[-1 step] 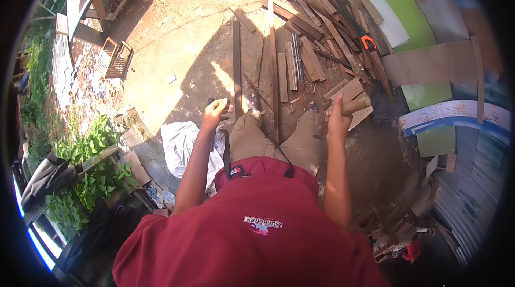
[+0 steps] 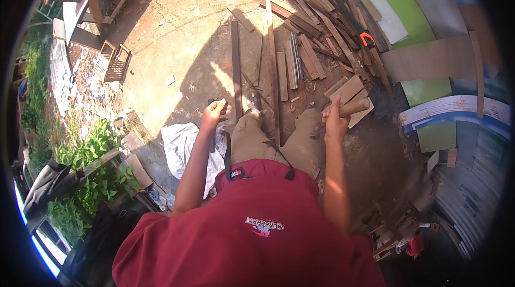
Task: The person sits on the ground and repeatedly strikes a long wooden plank with a hammer. They adjust the plank's position several times and continue hammering along its length.
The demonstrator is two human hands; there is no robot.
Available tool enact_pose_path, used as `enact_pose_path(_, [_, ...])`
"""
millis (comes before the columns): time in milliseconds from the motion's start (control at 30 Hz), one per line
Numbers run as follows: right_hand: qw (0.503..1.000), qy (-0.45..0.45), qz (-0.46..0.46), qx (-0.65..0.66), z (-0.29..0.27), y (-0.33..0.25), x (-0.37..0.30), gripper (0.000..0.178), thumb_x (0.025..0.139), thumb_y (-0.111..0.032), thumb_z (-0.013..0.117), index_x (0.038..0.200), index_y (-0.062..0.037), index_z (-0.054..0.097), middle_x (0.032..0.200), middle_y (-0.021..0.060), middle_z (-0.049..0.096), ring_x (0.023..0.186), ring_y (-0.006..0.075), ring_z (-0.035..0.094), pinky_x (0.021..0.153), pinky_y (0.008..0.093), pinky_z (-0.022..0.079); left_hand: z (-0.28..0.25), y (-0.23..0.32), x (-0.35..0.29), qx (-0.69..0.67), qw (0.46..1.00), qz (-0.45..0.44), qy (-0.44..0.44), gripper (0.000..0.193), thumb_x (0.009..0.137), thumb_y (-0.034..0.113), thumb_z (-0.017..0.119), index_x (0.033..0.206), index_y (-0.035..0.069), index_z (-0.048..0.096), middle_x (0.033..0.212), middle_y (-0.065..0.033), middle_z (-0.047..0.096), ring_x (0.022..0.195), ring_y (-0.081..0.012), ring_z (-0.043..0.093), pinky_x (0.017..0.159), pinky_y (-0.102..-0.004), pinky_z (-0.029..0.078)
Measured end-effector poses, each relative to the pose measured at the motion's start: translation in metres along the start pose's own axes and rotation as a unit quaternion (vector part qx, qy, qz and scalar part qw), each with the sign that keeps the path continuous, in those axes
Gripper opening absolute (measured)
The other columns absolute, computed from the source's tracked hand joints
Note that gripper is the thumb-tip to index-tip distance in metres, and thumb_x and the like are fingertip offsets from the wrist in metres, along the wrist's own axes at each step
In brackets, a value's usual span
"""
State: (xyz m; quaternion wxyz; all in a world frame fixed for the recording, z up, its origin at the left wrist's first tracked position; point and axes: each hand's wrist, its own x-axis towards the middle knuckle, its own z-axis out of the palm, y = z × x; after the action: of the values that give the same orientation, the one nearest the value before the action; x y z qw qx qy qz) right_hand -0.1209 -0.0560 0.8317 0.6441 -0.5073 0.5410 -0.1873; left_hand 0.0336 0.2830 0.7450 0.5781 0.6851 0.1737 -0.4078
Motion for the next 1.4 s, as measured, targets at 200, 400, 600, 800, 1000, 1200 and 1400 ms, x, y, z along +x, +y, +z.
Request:
enact_pose_path(200, [0.999,-0.017,0.003,0.040,0.040,0.015,-0.061,0.044,0.104,-0.041,0.060,0.074,-0.0119,0.046,0.066,-0.0031,0.046,0.061,0.0077,0.045,0.063,0.0264,0.043,-0.037,-0.022,0.056,-0.001,1.000,-0.014,-0.014,0.030,0.102,0.034,0.061,0.107,0.005,0.067,0.093,-0.0025,0.072,0.078,-0.0101,0.065,0.067,-0.0260,0.051])
enact_pose_path(400, [0.996,0.004,0.028,-0.080,0.049,0.029,-0.077,0.041,0.105,-0.039,0.057,0.077,-0.0110,0.048,0.067,-0.0032,0.044,0.062,0.0082,0.044,0.062,0.0270,0.041,-0.030,-0.053,0.075,-0.013,0.998,-0.010,-0.058,0.025,0.103,0.028,0.057,0.110,0.006,0.066,0.096,-0.0040,0.072,0.082,-0.0129,0.068,0.068,-0.0288,0.052])
enact_pose_path(600, [0.996,-0.010,-0.021,-0.084,0.067,0.050,-0.067,0.044,0.105,-0.039,0.057,0.073,-0.0095,0.050,0.064,-0.0020,0.048,0.061,0.0078,0.046,0.060,0.0264,0.041,-0.029,-0.078,0.071,0.023,0.992,-0.098,-0.082,0.029,0.102,0.033,0.058,0.114,0.007,0.064,0.107,-0.0091,0.072,0.094,-0.0192,0.068,0.078,-0.0344,0.054])
enact_pose_path(800, [0.990,-0.054,0.008,-0.130,0.077,0.098,-0.036,0.046,0.104,-0.041,0.058,0.071,-0.0089,0.053,0.065,-0.0044,0.051,0.063,0.0045,0.046,0.059,0.0244,0.037,-0.043,-0.110,0.081,0.056,0.989,-0.127,-0.047,0.041,0.100,0.041,0.060,0.119,0.004,0.063,0.106,-0.0098,0.072,0.096,-0.0209,0.069,0.083,-0.0361,0.054])
enact_pose_path(1000, [0.987,-0.088,0.000,-0.136,0.102,0.163,0.032,0.045,0.104,-0.038,0.060,0.070,-0.0096,0.052,0.062,-0.0057,0.049,0.060,0.0044,0.046,0.056,0.0257,0.037,-0.050,-0.165,0.161,0.028,0.995,-0.092,-0.032,0.030,0.102,0.031,0.060,0.113,0.004,0.065,0.097,-0.0050,0.071,0.083,-0.0131,0.066,0.072,-0.0301,0.053])
enact_pose_path(1200, [0.974,-0.126,0.014,-0.190,0.132,0.327,0.183,0.048,0.101,-0.043,0.063,0.068,-0.0101,0.052,0.062,-0.0042,0.050,0.058,0.0071,0.049,0.055,0.0282,0.039,-0.026,-0.227,0.314,0.124,0.990,-0.062,-0.012,0.034,0.102,0.031,0.061,0.112,0.000,0.067,0.096,-0.0076,0.073,0.083,-0.0151,0.067,0.071,-0.0306,0.054])
enact_pose_path(1400, [0.916,-0.128,0.042,-0.378,0.130,0.494,0.340,0.058,0.095,-0.058,0.064,0.077,-0.0031,0.065,0.067,0.0061,0.063,0.066,0.0176,0.063,0.064,0.0352,0.049,0.034,-0.267,0.486,0.360,0.933,0.015,-0.015,0.045,0.101,0.035,0.061,0.120,-0.005,0.066,0.107,-0.0172,0.074,0.100,-0.0248,0.070,0.087,-0.0374,0.053])
